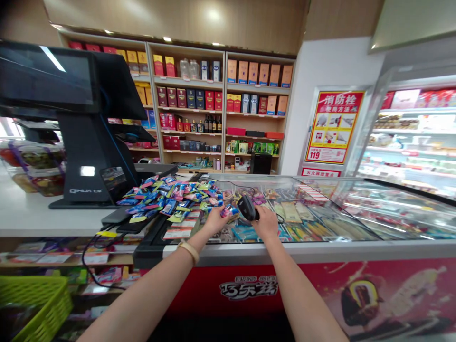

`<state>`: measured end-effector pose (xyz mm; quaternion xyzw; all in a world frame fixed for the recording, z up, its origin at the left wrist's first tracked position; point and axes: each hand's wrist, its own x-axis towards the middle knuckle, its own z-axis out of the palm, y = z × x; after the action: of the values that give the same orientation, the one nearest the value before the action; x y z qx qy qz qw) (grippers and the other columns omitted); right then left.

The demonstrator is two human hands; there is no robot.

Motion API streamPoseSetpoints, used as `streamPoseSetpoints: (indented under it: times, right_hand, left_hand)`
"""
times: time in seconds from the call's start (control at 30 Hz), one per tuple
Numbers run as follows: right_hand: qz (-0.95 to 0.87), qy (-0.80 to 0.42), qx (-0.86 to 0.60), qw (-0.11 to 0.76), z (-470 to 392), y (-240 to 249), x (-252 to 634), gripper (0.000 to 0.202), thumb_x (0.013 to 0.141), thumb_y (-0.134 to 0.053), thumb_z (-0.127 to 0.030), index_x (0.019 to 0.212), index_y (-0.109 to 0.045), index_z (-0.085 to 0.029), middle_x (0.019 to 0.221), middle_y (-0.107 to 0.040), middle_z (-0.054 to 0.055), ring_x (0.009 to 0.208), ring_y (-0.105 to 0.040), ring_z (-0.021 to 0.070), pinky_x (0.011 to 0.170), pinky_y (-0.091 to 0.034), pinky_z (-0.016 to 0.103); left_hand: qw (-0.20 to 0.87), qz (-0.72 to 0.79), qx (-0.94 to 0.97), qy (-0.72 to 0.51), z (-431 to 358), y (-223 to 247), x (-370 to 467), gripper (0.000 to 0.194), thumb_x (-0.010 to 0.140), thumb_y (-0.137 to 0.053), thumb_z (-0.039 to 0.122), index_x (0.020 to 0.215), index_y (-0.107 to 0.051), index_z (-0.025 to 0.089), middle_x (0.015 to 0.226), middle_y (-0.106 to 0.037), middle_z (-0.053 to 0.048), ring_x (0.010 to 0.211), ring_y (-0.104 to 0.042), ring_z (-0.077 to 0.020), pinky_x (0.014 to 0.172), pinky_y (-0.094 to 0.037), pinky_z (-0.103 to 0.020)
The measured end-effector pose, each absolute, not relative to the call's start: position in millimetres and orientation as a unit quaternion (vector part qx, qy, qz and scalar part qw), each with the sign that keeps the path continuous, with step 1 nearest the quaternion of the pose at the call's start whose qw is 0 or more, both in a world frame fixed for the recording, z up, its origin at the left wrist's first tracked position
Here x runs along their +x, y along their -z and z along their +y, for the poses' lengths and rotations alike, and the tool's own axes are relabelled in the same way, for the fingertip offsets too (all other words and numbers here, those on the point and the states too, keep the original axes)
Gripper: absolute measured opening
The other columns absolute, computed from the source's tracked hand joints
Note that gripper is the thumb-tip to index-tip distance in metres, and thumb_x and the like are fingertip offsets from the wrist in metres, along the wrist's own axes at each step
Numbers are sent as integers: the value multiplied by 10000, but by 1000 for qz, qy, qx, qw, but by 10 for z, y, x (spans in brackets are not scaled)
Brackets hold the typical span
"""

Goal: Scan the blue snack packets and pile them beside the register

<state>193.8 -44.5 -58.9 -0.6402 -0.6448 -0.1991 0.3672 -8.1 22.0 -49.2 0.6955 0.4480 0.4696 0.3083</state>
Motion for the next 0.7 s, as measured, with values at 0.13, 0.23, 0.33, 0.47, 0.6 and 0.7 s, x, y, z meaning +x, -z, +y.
streamPoseSetpoints:
  times: [0.13,0.23,0.33,0.47,0.6,0.7]
  right_hand:
    - [-650,204,-637,360,-467,597,1964,334,739,-576,-184,1068,-628,-202,969,-680,69,901,-586,230,769,-362,316]
    - [-663,203,-628,353,-460,616,1925,331,736,-573,-176,1060,-630,-214,970,-674,61,891,-585,221,771,-361,316]
    - [-673,201,-620,350,-443,636,1883,347,732,-574,-168,1071,-627,-224,984,-670,59,915,-582,220,787,-364,320]
    - [-678,200,-615,349,-425,645,1856,353,725,-579,-162,1069,-626,-225,994,-674,61,937,-580,223,804,-370,324]
    - [-677,200,-617,349,-428,643,1862,357,729,-583,-174,1080,-624,-223,991,-674,65,920,-581,224,791,-376,323]
    - [-677,199,-617,348,-436,640,1871,354,736,-580,-184,1085,-622,-222,984,-672,64,917,-578,221,789,-376,319]
  left_hand:
    - [218,445,764,-414,172,492,133,391,706,-703,245,1087,-676,162,1020,-698,-85,982,-637,-227,907,-491,-323]
    - [139,462,785,-390,173,459,-3,356,779,-607,192,1132,-644,173,1133,-655,-107,1105,-594,-233,998,-443,-348]
    - [66,501,779,-370,253,402,-299,473,786,-537,118,1259,-538,143,1292,-557,-155,1256,-486,-271,1080,-354,-421]
    - [27,531,787,-314,414,348,-623,630,740,-523,47,1359,-411,87,1393,-490,-197,1336,-413,-288,1117,-290,-424]
    - [31,534,802,-266,470,328,-737,622,740,-550,74,1349,-427,52,1354,-520,-231,1305,-452,-317,1090,-318,-422]
    - [48,539,797,-267,432,320,-770,506,751,-590,137,1250,-532,78,1266,-573,-227,1247,-496,-337,1069,-334,-451]
